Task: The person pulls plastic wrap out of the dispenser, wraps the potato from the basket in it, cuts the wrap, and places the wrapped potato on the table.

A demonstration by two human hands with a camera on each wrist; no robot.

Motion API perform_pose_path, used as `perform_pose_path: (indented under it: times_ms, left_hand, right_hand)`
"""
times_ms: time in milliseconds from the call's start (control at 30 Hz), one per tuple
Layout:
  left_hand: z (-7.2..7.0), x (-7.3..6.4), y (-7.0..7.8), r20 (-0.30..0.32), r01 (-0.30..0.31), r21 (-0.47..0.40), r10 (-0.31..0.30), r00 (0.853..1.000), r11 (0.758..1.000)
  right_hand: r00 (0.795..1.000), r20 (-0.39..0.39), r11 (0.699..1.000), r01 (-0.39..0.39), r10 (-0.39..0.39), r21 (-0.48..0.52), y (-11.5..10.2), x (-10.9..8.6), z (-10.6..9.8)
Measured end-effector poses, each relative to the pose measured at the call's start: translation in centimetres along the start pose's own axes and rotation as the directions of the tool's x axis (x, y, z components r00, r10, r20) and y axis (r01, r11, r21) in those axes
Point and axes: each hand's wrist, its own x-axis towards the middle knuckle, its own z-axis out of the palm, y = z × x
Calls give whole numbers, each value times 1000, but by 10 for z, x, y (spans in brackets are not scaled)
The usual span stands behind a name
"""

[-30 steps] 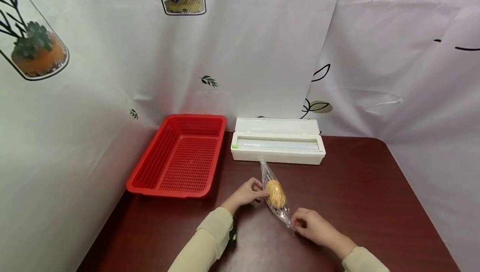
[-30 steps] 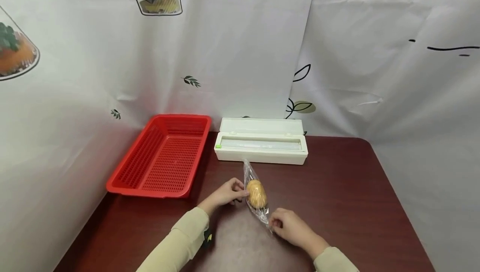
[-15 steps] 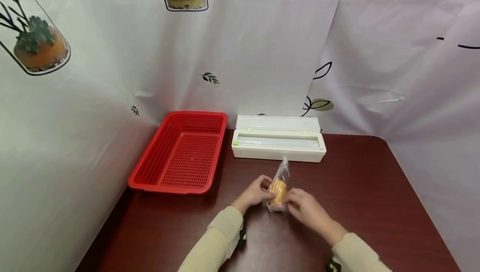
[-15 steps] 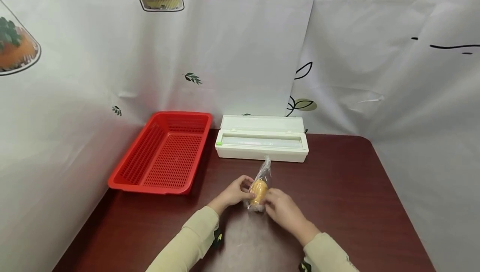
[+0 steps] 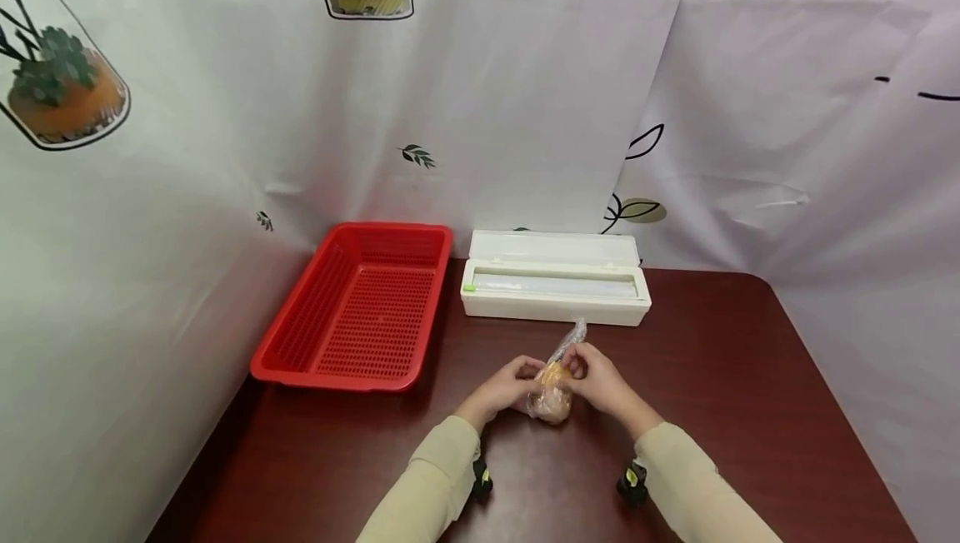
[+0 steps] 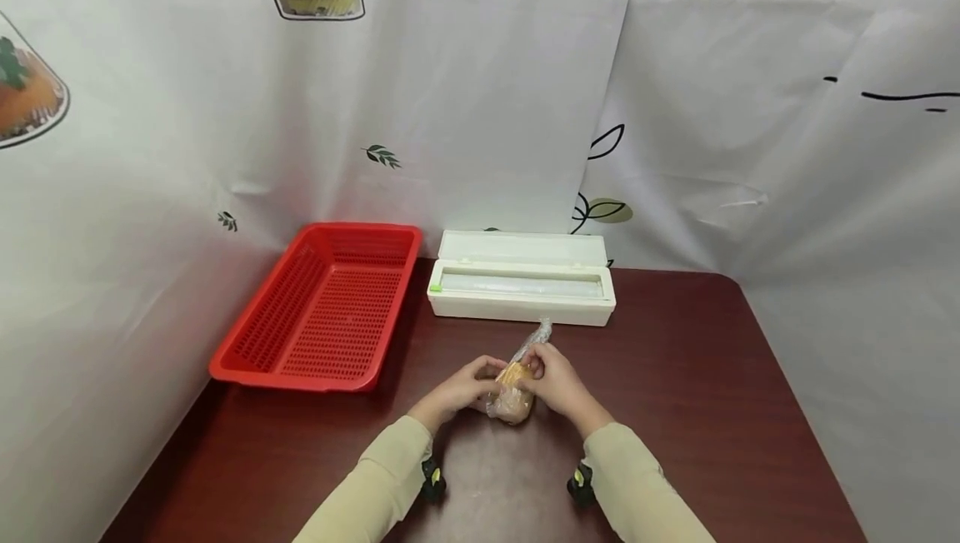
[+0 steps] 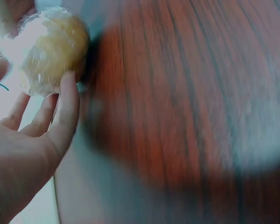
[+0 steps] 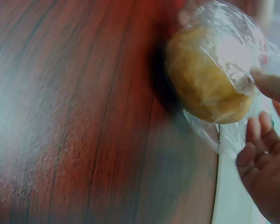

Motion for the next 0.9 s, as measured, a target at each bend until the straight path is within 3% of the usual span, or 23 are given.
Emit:
perform_pose_path:
  times_ms: [133, 300, 367, 500, 600, 767, 900]
  left_hand:
    - [-2, 0, 1, -9, 22, -41, -22, 1000, 999]
    - [1, -2, 0, -49, -19, -60, 16, 999, 998]
    - [2, -4, -1, -60, -18, -81, 13, 998, 997]
    - [3, -7, -2, -68, -14, -93, 8, 998, 996]
    - [2, -8, -3, -75, -17, -83, 11, 997, 996]
    - [3, -5, -7, -101, -25, -102, 15, 995, 995]
    - [7, 0, -7, -156, -27, -115, 9, 988, 993]
  right_hand:
    - [993, -2, 993, -115, 115, 38, 0, 6, 0]
    - [979, -32, 978, -199, 202, 67, 7, 6, 0]
    - [962, -51, 957, -262, 269, 122, 14, 7, -3]
    - [900, -90, 883, -393, 427, 257, 27, 19, -19]
    - [872, -29, 834, -457, 489, 310, 31, 31, -29]
    - [839, 124, 787, -541, 530, 296, 30, 46, -32]
    - [806, 141, 756, -589, 575, 284, 26, 54, -30]
